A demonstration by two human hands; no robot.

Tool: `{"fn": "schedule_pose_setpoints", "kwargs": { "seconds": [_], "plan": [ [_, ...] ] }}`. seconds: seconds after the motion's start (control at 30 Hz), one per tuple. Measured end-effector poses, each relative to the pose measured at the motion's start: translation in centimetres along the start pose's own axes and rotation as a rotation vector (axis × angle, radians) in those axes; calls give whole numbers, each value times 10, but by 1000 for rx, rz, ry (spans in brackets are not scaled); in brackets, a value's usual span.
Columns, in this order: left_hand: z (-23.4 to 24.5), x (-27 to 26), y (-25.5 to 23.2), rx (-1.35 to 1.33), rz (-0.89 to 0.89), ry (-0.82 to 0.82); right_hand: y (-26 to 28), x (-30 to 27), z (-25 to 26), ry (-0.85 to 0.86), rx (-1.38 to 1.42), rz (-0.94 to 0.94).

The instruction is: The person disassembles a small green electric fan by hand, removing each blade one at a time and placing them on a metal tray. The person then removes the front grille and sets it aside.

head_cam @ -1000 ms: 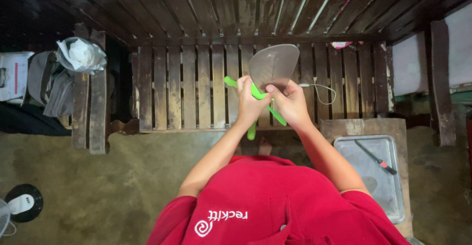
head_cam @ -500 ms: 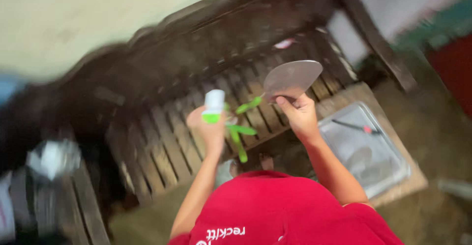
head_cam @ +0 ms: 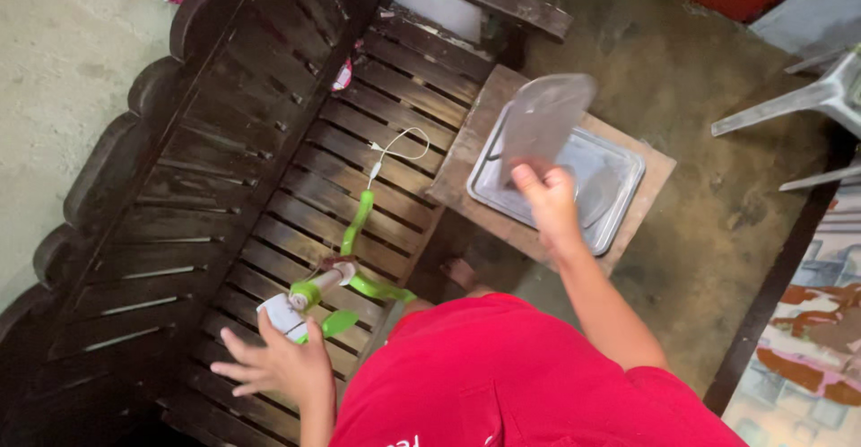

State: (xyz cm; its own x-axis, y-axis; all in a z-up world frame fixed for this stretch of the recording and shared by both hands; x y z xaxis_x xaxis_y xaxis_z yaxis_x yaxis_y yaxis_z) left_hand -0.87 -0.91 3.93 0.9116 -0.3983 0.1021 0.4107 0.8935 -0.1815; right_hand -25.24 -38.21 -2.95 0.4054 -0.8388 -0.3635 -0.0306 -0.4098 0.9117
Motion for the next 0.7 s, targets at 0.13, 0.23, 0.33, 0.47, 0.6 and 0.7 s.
{"fn": "schedule_pose_setpoints", "kwargs": {
  "seconds": [0.13, 0.23, 0.33, 0.47, 0.6, 0.7],
  "plan": [
    [-6, 2, -15, -48, -70, -11, -20, -12, -35, 191, -124, -92],
    [-23, 6, -19, -14, -100, 42, -24, -18, -41, 240, -133, -107],
    [-50, 22, -14, 10, -25, 302, -33, -23, -32, 196, -85, -102],
    [-57, 48, -49, 185, -315, 487, -49, -29, -5, 13, -51, -101],
    [-66, 70, -177, -248, -871, 473, -66, -39, 16, -127, -34, -143],
    [-62, 53, -268, -820, -1101, 554, -62, -42, 34, -222, 0, -86]
  ]
}}
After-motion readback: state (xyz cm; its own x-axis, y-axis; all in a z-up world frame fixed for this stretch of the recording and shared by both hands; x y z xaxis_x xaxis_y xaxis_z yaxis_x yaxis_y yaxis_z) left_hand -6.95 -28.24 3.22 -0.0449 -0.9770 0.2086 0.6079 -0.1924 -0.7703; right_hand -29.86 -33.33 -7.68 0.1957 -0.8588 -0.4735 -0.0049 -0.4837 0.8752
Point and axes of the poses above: each hand's wrist, its own x-axis towards the middle knuckle, its own z-axis out of the back of the hand, y = z × x, the point moved 4 cm from there along x, towards the middle knuckle, and after that the axes turned 10 degrees about -z, right-handed, at the moved point
